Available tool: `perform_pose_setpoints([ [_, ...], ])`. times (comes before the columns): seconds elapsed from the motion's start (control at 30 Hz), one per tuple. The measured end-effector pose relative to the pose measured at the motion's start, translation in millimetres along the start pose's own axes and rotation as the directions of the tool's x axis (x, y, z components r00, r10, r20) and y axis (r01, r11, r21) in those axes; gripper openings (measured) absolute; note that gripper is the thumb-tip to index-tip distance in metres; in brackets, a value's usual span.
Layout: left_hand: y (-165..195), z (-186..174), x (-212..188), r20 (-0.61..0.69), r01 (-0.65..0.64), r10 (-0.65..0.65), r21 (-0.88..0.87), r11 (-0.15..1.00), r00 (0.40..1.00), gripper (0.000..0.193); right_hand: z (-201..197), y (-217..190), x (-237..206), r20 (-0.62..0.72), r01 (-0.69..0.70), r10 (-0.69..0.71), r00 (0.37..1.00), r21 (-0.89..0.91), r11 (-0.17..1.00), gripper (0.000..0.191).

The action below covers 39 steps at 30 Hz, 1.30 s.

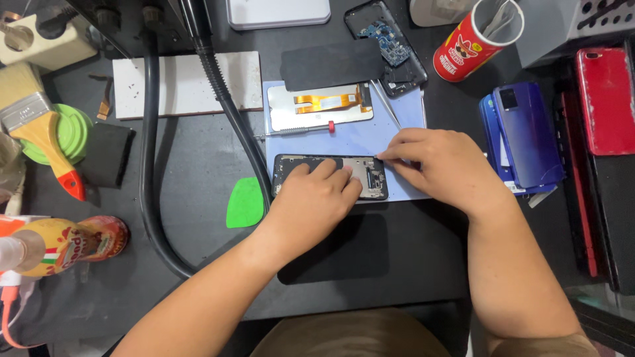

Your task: The person uses a small screwdriver to remove screws from a black smartphone back cover and then detaches the cover. They pick up a separate screen assembly and repeatedly peel and reposition a protective film on its back surface.

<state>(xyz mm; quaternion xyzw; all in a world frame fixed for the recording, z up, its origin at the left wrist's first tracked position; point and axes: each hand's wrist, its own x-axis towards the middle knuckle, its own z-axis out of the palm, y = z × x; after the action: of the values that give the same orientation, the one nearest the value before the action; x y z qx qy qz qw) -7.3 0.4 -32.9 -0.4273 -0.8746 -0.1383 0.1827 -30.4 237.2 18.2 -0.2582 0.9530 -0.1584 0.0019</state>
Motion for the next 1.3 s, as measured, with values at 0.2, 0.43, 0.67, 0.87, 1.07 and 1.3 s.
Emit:
perform_pose_setpoints([
  [0.2,-1,-1,0,0.032,0.0,0.0,0.011,1.0,0.999,0.012,1,-1,2,-0.004,0.009,-0.009,1.0,-0.001,1.0,0.013],
  [0.43,-2,2,-2,0.012,0.003,-0.003,0.007,1.0,1.0,0.013,4,1,3,0.002,0.011,-0.011,1.0,-0.008,1.0,0.012],
  [0.67,-2,10,-2,0.028,-0.002,0.002,-0.002,1.0,1.0,0.015,13,4,1,-0.017,0.014,-0.014,1.0,0.019,1.0,0.012],
  [0.87,-2,13,-6,0.055,0.016,-0.014,-0.04,0.999,0.998,0.009,23,6,0,-0.014,0.039,-0.037,0.999,0.122,0.992,0.03],
  [1.07,-4,15,-7,0.051,0.023,-0.021,-0.044,0.999,0.998,0.009,17,4,-3,-0.037,0.031,-0.028,0.999,0.075,0.997,0.027],
  [1.3,-4,20,-9,0.013,0.02,-0.02,-0.02,1.0,1.0,0.009,13,-1,-3,-0.011,-0.011,0.012,1.0,0.021,1.0,0.016],
])
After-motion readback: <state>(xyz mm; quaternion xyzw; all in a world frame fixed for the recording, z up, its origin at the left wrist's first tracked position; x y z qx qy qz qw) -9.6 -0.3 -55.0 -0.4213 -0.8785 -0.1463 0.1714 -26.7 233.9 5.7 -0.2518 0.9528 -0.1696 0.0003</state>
